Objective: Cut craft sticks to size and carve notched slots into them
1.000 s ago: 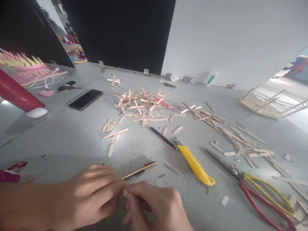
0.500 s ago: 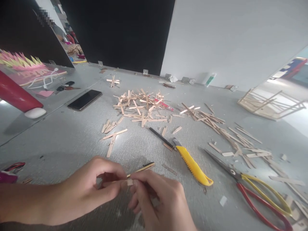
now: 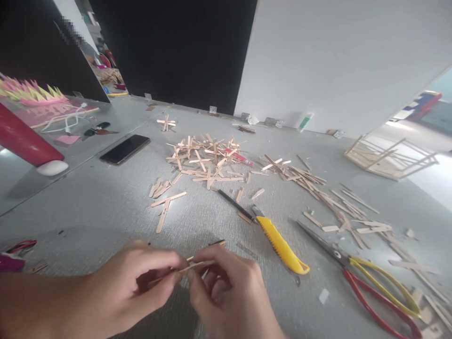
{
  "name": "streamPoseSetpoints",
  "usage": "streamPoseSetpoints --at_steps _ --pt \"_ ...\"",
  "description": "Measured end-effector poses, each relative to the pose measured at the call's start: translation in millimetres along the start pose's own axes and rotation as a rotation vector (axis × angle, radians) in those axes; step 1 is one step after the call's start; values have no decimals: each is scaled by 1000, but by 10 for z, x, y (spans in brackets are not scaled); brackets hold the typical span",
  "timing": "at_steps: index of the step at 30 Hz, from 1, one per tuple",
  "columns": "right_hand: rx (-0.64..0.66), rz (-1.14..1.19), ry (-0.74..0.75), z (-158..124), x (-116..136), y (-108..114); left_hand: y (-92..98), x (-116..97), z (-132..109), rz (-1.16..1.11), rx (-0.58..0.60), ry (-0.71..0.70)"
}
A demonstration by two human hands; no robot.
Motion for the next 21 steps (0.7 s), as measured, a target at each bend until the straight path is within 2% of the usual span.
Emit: streamPoseSetpoints --at_steps 5,10,17,21 --pt "21 -18 -3 2 0 -9 -10 -1 -14 75 -9 -63" --pt "29 -85 3 -1 0 -6 10 -92 50 67 -53 -104" --pt "49 -170 82 1 23 19 27 -119 77 18 -60 -21" --pt "45 -238 158 11 32 42 5 -56 24 4 -4 82"
Point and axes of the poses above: each hand's wrist, its own z-axis towards the middle knuckle, its own y-axis out of the back of the hand, x = y × z, the point moved 4 cm from there along z, towards the middle knuckle, and after that the axes turned 3 degrees about -z, right-handed, at the moved point
